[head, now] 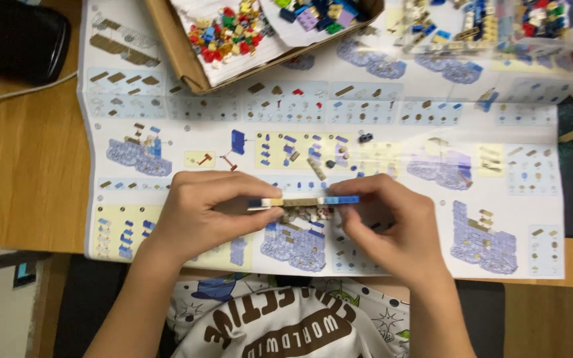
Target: Assembling a miniature building block model by following printed instructions
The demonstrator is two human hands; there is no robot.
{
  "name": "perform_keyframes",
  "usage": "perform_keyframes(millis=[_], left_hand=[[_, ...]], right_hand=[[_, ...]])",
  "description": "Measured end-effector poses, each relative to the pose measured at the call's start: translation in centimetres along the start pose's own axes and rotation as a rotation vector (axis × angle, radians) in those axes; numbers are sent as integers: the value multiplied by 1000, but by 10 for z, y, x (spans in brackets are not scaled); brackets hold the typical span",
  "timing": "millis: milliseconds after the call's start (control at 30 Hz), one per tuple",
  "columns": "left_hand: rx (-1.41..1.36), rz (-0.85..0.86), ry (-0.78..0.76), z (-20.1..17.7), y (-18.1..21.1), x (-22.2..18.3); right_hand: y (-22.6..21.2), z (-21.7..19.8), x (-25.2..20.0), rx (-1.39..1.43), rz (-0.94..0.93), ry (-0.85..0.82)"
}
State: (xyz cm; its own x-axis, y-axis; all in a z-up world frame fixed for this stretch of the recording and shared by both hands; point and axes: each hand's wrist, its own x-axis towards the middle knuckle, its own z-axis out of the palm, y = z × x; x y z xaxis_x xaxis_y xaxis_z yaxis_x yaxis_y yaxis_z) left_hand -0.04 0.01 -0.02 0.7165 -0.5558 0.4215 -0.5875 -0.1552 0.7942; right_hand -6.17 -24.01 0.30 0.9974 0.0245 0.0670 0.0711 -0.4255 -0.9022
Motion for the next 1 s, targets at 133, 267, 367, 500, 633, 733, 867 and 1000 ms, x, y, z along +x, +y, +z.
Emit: perform_keyframes(millis=[133, 267, 367, 500, 633, 733, 867, 1000], left_hand=[[60, -33, 11, 2, -2, 0], [113, -90, 9, 4, -7, -1], [120, -102, 21, 6, -11, -3], [81, -190, 5, 5, -7, 0], [44, -254, -21, 4, -7, 0], [38, -320, -34, 2, -5, 2], [43, -419, -63, -1, -1, 4], [44, -494, -68, -4, 6, 8]], right_hand=[[-1, -4, 3, -77, -85, -47], [2, -8, 6, -63, -66, -63], [0, -11, 7, -41, -35, -74], [0, -13, 9, -48, -46, -85], [0, -11, 8, 0, 1, -83], [-4, -11, 9, 41, 32, -75], [-6, -8, 9, 103, 96, -72], [-2, -6, 10, 119, 121, -72]])
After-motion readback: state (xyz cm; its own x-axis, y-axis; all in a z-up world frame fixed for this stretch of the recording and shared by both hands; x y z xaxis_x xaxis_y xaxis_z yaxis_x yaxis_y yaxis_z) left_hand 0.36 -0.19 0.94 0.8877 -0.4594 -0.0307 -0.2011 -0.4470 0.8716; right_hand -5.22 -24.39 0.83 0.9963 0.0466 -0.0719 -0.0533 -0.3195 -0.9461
